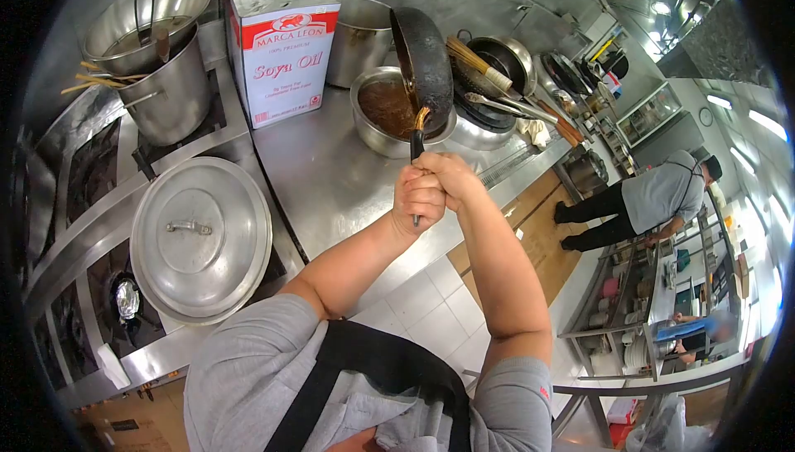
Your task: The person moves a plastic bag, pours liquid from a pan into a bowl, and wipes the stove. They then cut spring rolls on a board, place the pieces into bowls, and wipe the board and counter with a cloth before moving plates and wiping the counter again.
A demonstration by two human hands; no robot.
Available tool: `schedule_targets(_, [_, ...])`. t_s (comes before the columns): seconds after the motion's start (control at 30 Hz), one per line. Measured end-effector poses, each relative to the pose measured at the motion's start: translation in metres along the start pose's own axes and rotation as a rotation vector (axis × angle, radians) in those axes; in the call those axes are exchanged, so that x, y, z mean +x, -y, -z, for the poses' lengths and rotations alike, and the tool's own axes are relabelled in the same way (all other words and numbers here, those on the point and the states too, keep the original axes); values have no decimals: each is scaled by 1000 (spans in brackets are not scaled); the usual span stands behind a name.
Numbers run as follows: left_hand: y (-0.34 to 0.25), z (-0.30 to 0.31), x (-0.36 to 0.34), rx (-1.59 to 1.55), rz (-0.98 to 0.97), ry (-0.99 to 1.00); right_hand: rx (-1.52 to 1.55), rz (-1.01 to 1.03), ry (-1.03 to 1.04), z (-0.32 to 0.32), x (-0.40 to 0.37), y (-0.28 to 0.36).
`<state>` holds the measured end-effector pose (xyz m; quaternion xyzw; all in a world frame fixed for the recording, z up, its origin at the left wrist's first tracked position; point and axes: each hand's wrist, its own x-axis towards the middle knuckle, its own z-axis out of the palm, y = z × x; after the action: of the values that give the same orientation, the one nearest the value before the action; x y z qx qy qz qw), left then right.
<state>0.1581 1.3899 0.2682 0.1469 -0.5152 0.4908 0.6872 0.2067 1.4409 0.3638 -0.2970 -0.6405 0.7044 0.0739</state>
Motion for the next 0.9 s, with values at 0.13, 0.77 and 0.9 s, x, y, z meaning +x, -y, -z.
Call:
schedule_targets(0.13, [0,2,-1,1,21,15,-18,52,4,5,5,-8])
schedule_targets(0.77, [-3,10,-10,124,92,-125,55,-20,188,19,1,-17])
schedule_targets(0.9, [-4,4,-13,130,146,-148,42,92,134,10,-6,-19])
